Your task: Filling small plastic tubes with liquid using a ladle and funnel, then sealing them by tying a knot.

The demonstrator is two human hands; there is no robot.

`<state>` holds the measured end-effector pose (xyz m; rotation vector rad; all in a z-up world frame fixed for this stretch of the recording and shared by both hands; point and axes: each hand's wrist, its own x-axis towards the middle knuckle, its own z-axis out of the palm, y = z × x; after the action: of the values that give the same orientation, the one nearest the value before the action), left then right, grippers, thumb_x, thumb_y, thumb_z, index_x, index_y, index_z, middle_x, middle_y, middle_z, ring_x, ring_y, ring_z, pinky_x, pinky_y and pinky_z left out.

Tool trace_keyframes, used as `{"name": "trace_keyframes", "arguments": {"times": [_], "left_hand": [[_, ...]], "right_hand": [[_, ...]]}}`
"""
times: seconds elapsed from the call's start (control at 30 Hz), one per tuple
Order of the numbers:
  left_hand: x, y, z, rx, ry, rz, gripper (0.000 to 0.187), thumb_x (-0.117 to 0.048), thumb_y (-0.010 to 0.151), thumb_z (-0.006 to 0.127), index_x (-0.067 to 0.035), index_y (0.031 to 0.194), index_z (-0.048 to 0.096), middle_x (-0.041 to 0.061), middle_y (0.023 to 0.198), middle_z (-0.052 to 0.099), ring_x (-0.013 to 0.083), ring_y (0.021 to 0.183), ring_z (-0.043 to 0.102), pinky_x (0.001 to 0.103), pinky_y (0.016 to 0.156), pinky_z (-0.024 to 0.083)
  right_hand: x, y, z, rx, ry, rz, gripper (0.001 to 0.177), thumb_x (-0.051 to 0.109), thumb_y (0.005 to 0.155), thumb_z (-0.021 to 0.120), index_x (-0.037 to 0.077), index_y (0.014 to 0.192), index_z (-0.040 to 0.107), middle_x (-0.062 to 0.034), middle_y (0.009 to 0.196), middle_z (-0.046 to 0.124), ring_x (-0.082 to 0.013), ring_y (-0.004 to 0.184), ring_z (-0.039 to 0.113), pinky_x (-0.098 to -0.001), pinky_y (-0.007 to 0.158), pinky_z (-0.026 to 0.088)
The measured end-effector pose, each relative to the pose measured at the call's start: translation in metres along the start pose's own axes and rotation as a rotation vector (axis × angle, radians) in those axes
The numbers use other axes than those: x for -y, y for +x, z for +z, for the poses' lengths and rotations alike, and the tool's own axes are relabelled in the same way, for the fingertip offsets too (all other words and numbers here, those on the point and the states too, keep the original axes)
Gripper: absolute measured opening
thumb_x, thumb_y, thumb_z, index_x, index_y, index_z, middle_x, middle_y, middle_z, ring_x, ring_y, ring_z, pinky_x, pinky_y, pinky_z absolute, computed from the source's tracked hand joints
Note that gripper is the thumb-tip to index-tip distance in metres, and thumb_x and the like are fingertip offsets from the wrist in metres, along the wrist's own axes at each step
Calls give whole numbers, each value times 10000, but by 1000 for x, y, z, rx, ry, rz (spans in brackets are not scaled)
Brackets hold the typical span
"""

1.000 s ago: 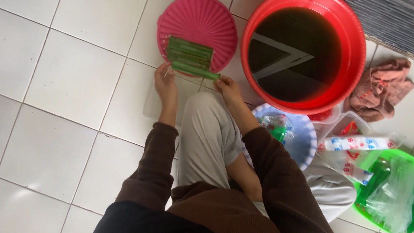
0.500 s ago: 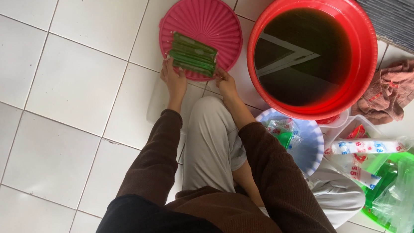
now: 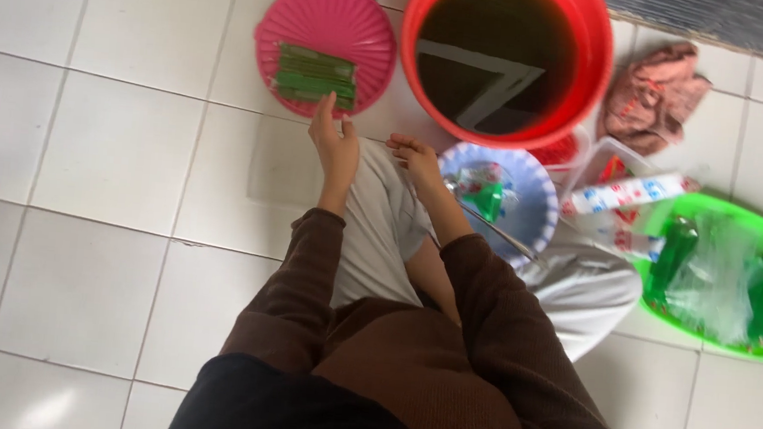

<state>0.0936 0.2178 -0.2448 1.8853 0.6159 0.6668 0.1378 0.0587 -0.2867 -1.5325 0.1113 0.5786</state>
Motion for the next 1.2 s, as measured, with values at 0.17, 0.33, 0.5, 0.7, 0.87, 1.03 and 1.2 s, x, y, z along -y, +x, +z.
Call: {"name": "trace_keyframes", "arguments": {"times": [0.17,0.33,0.5,0.7,0.87,1.03,1.2], "left_hand": [[-35,-66,52,22,-35,358,526,19,932,603,-176,1419,566,133,1406,537,340,1330,493,491,1136,342],[-46,-161,89,241,-80,462,445,-81,956,584,-171,1392,572,109,1395,518,325,1335,493,487,1128,347],[-25,-225,93,413,-93,426,486,1,925,588,-142,1389,564,105,1355,541,323,1324,533,469,1113,385],[-20,-248,80,485,-119,412,474,-45,946,566,-164,1405,566,91,1355,536,341,1298,546,493,1067,446],[-21,-260,78,427,-81,496,472,-57,920,599,-153,1382,585,103,1339,555,325,1278,571,465,1076,457],[-21,-262,82,470,-133,525,515,-22,892,598,-146,1390,572,119,1360,529,355,1277,552,479,1074,452],[5,-243,87,389,25,605,522,-55,867,623,-156,1377,573,128,1347,534,340,1281,551,454,1082,434]], "right_hand": [[6,-75,-52,-85,84,-44,331,45,998,483,17,1269,670,-92,1133,729,-148,969,666,-258,823,524],[-36,-119,-103,-213,168,-159,284,36,1000,508,-9,1214,690,-159,1066,713,-203,937,693,-334,811,589],[-83,-146,-130,-322,203,-220,290,15,980,513,-5,1186,716,-169,1000,692,-213,882,686,-354,794,616],[-96,-183,-133,-495,-766,-433,178,321,932,678,283,1102,708,82,926,746,-173,918,702,-392,864,501],[-110,-181,-123,-292,-1141,-427,274,212,912,633,176,1184,618,-14,1135,557,-243,1140,477,-503,997,306],[-116,-151,-133,-228,-1228,-550,230,186,907,634,140,1132,617,-42,1156,525,-257,1146,427,-522,997,267],[-125,-131,-126,-201,-1411,-845,150,223,883,635,166,1017,601,-18,1042,540,-221,1063,431,-498,997,261]]}}
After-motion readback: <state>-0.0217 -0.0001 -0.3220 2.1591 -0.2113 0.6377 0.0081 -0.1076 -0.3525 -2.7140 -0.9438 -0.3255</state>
